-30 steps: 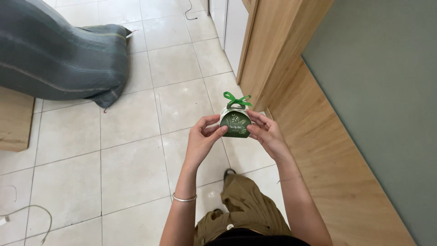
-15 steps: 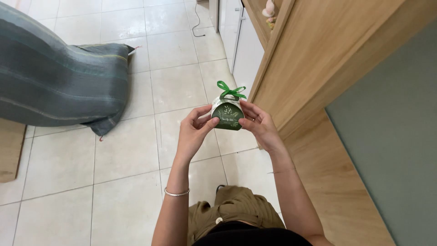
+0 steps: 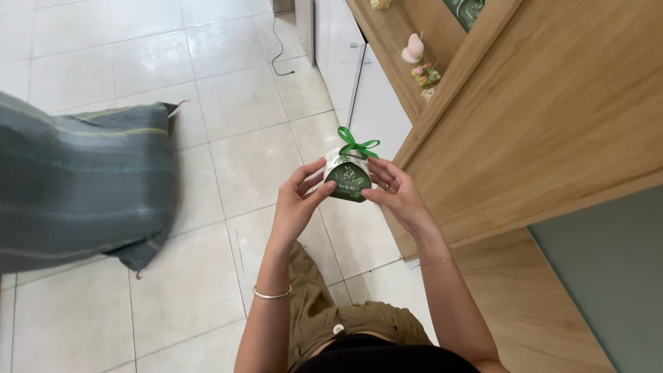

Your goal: Organizing small green gift boxes on a shelf and a desk.

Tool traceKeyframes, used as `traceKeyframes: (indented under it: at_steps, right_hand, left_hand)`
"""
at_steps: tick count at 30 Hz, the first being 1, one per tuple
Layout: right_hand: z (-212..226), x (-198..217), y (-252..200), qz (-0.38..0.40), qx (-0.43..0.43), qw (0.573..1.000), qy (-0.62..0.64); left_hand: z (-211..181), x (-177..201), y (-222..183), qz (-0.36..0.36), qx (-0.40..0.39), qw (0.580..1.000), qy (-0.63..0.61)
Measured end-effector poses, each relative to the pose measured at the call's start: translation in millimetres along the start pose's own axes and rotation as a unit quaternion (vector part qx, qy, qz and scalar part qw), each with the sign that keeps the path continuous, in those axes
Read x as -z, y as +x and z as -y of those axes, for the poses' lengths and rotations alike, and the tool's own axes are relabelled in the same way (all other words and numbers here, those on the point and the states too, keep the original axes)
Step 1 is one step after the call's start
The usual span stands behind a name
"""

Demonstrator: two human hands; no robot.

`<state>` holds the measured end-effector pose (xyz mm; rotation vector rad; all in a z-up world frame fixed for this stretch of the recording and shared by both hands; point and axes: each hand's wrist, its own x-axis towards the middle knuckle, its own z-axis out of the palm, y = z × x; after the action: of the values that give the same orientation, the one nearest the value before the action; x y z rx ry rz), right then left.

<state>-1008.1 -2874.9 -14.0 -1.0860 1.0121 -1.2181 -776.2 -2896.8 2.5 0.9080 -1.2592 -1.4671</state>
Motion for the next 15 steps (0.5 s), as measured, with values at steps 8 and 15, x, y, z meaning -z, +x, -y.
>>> traceKeyframes:
  at_steps: [8,15]
  right_hand:
    - [9,-28,166,-0.068,0.057,0.995,0.043]
    - [15,-38,253,-0.131,0.072,0.988,0.035]
  left_hand:
    - [-36,81,182,0.093,-0.017,0.995,0.013]
    - [-36,117,290,0.165,0.015,0.986,0.011]
